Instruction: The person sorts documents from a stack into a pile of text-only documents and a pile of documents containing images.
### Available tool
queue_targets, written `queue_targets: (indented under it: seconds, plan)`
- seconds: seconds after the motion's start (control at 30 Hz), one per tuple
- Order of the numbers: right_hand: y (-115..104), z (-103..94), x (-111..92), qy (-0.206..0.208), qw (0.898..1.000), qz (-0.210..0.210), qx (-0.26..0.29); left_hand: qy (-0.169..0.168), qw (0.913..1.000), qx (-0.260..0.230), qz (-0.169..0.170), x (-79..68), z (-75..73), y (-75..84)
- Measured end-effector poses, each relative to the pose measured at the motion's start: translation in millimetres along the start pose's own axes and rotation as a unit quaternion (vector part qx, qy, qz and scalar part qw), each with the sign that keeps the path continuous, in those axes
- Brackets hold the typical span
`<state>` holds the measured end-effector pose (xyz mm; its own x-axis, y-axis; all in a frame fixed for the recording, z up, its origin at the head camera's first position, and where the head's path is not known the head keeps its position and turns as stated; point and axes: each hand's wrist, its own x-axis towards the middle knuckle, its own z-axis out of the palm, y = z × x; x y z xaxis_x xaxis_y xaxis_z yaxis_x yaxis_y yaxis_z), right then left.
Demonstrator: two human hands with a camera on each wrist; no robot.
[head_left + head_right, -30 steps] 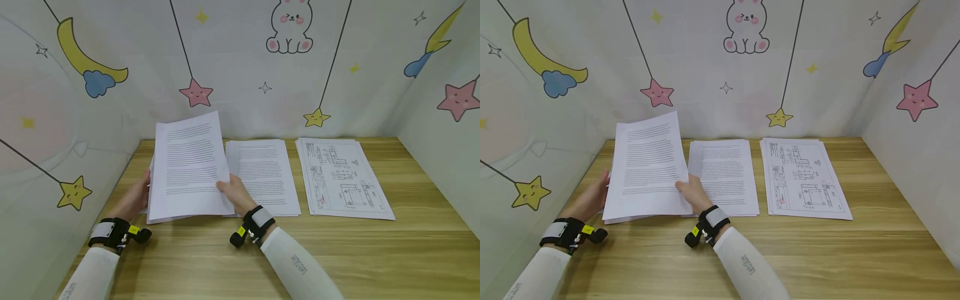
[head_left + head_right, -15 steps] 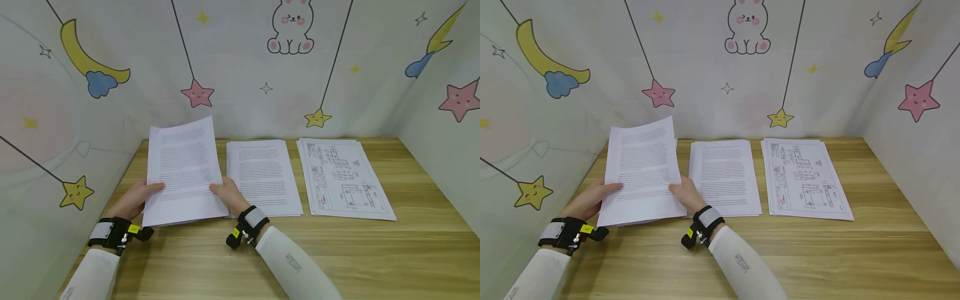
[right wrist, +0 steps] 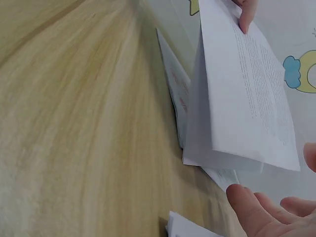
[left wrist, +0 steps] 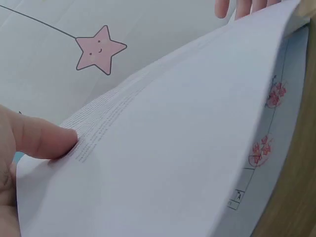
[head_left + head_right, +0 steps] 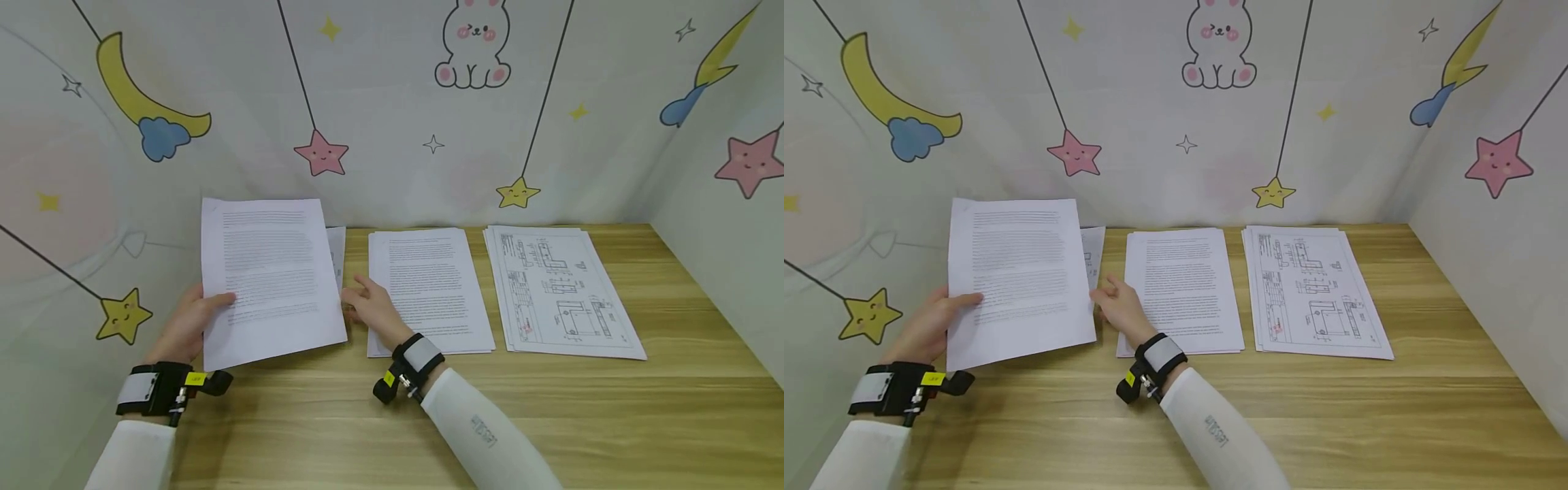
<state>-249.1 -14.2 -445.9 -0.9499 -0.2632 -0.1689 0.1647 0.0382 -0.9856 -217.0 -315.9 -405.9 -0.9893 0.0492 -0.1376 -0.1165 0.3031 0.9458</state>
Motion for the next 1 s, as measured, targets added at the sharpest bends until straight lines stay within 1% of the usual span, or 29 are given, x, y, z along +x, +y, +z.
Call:
queue_targets:
  seconds: [0.1,0.2,0.3,0.37,0.43,0.5,0.6,0.63,0.7,0.8,0.87,1.0]
  plan:
    - [-2.9,-3.9,0.2,0.007,1.0,0.006,0.005,0.008,0.9999,-0.009,0.008,-1.3,4.1,6.7]
    - [-4.5,-8.9,1.0,0.012,1.0,0.015,0.021,0.006,0.9997,-0.018,0.014,-1.2,11.4,14.8]
    - [-5.0,-15.2,1.9,0.006,0.999,0.023,0.049,0.001,0.9992,-0.033,0.021,-0.3,19.9,24.2]
    - [-5.2,-20.0,2.2,-0.006,0.997,0.028,0.07,-0.002,0.9984,-0.048,0.029,0.4,25.7,31.3]
    - [-5.2,-25.2,2.8,-0.023,0.995,0.034,0.093,-0.014,0.9956,-0.08,0.047,0.4,30.7,38.1]
    - [-5.5,-31.1,2.1,-0.039,0.992,0.038,0.117,-0.029,0.9907,-0.113,0.069,0.7,36.1,44.5]
    - [-6.5,-41.4,0.0,-0.056,0.986,0.036,0.154,-0.051,0.9826,-0.155,0.089,1.8,45.5,53.1]
    - [-7.6,-45.0,-1.6,-0.057,0.984,0.034,0.162,-0.057,0.9811,-0.161,0.092,2.6,49.2,55.6]
    - [-10.3,-52.1,-5.1,-0.054,0.983,0.025,0.174,-0.063,0.9802,-0.164,0.091,4.6,57.2,59.2]
    - [-15.0,-63.6,-11.2,-0.042,0.983,0.012,0.179,-0.078,0.9808,-0.16,0.079,8.1,70.2,61.4]
    - [-17.3,-71.5,-15.2,-0.032,0.983,0.008,0.179,-0.079,0.9832,-0.148,0.072,11.3,80.1,61.2]
    - [-18.5,-88.9,-21.6,-0.006,0.987,0.017,0.162,-0.089,0.9838,-0.142,0.063,18.7,100.0,59.9]
